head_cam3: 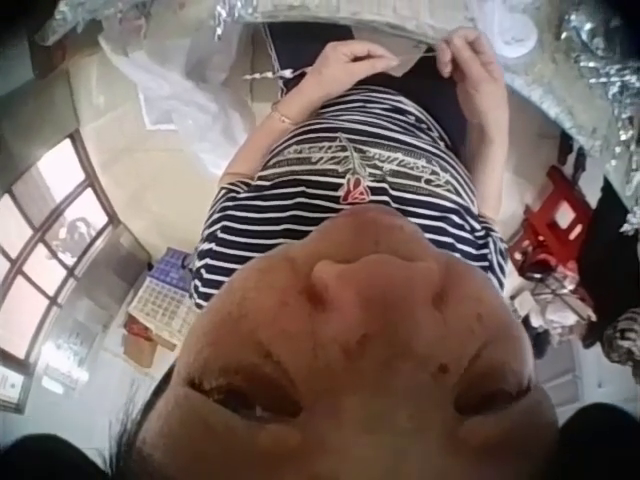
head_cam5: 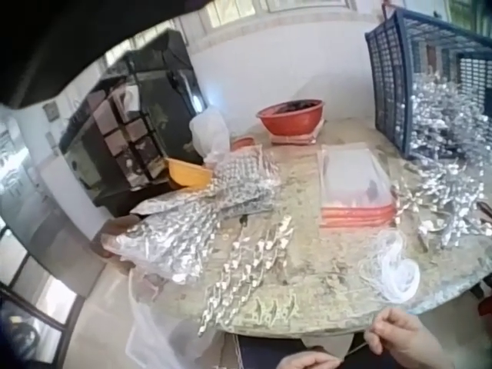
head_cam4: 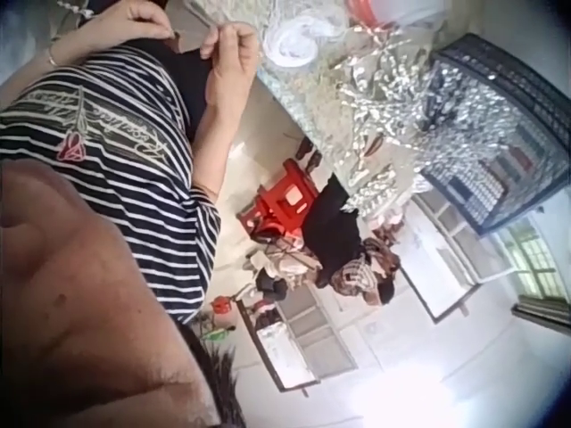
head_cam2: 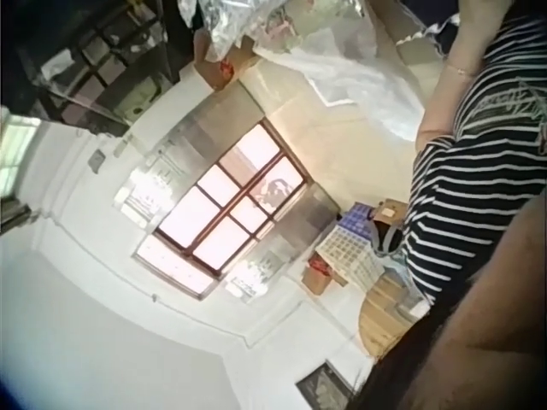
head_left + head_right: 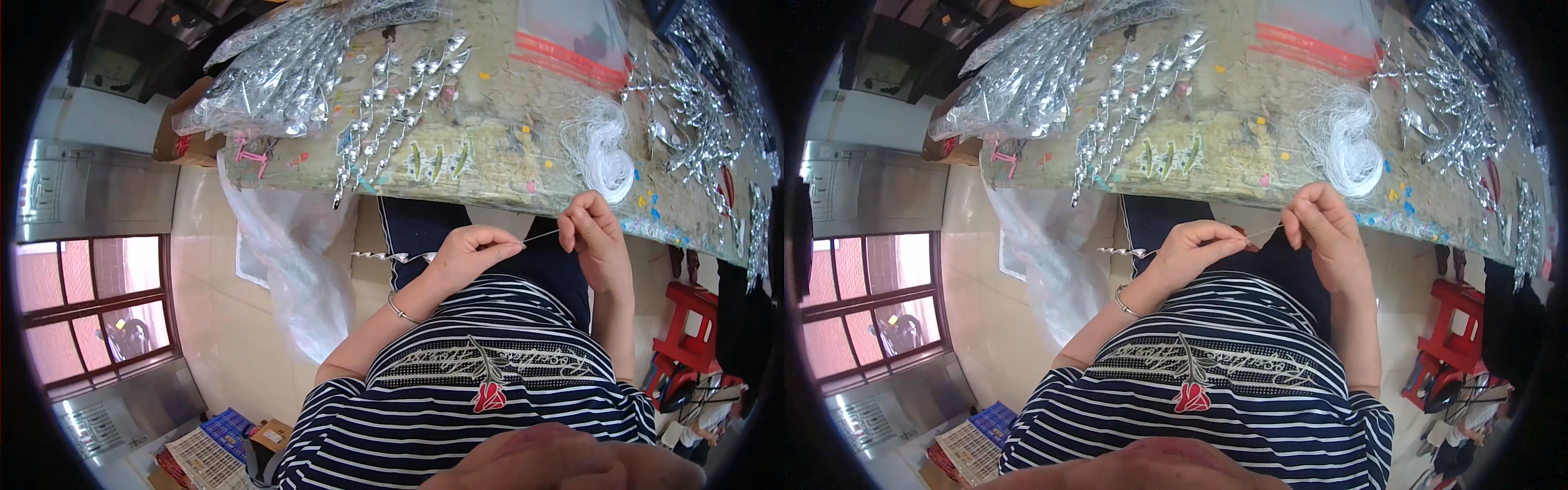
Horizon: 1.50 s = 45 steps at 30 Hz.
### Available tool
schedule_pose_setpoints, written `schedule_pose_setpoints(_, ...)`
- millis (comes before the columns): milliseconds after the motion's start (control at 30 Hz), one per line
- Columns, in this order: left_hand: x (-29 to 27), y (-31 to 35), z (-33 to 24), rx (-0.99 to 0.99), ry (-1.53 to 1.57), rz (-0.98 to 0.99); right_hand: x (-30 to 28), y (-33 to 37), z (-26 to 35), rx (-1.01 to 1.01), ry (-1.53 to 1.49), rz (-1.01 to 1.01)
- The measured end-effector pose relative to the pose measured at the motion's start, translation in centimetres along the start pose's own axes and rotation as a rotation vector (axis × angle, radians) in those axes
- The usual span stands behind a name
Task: The recorder is tying thin white strings onto silver decorative components at a factory workbench.
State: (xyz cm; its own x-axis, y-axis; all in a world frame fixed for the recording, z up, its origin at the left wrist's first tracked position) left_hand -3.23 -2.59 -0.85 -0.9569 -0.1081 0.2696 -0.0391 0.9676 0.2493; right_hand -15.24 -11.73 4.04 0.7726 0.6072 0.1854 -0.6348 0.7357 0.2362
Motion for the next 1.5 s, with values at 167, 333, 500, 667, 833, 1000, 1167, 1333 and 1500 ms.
schedule_pose_setpoints(167, 0.2, 0.1, -0.9, 0.081, -0.058, 0.034, -3.1, 0.4, 2.0, -0.092, -0.119, -0.042)
schedule_pose_setpoints(333, 0.4, 0.1, -0.3, 0.016, -0.05, 0.053, -5.4, 0.6, 3.7, -0.196, -0.036, -0.178)
schedule_pose_setpoints(500, 0.5, -0.5, 0.2, -0.075, -0.014, 0.058, 0.2, 0.3, -1.9, 0.039, 0.129, -0.004)
schedule_pose_setpoints(667, 0.1, -0.7, 1.0, -0.101, 0.054, 0.021, 2.6, -0.2, -1.9, -0.058, 0.287, 0.065)
schedule_pose_setpoints(833, -0.3, -0.6, 1.1, -0.11, 0.127, 0.029, 3.8, -0.4, -2.5, -0.034, 0.252, 0.123)
schedule_pose_setpoints(1000, -1.0, -0.7, 2.1, -0.071, 0.137, -0.01, 3.8, -0.5, -3.4, -0.007, 0.254, 0.102)
schedule_pose_setpoints(1167, -1.1, -0.9, 1.3, -0.052, 0.094, -0.038, 2.9, -0.9, -4.5, 0.063, 0.267, 0.081)
schedule_pose_setpoints(1333, -1.6, -0.9, 0.6, -0.033, 0.135, -0.067, 2.8, -1.5, -4.6, 0.123, 0.065, 0.049)
schedule_pose_setpoints(1500, -1.3, -0.8, 0.3, -0.074, 0.154, -0.074, 2.4, -1.3, -5.3, 0.146, 0.024, 0.041)
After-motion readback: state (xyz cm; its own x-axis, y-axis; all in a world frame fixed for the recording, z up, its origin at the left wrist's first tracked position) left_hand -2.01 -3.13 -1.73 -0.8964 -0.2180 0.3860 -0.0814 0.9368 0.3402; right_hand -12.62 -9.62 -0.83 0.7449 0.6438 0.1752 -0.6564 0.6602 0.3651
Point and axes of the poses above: each hand's wrist, its own y-axis away from the middle knuckle, its own x-axis out of the palm, z = x × y, the point moved 10 cm from there along -y, towards the middle knuckle, and after that the axes turned 9 degrees about y, right-handed, at the moved point
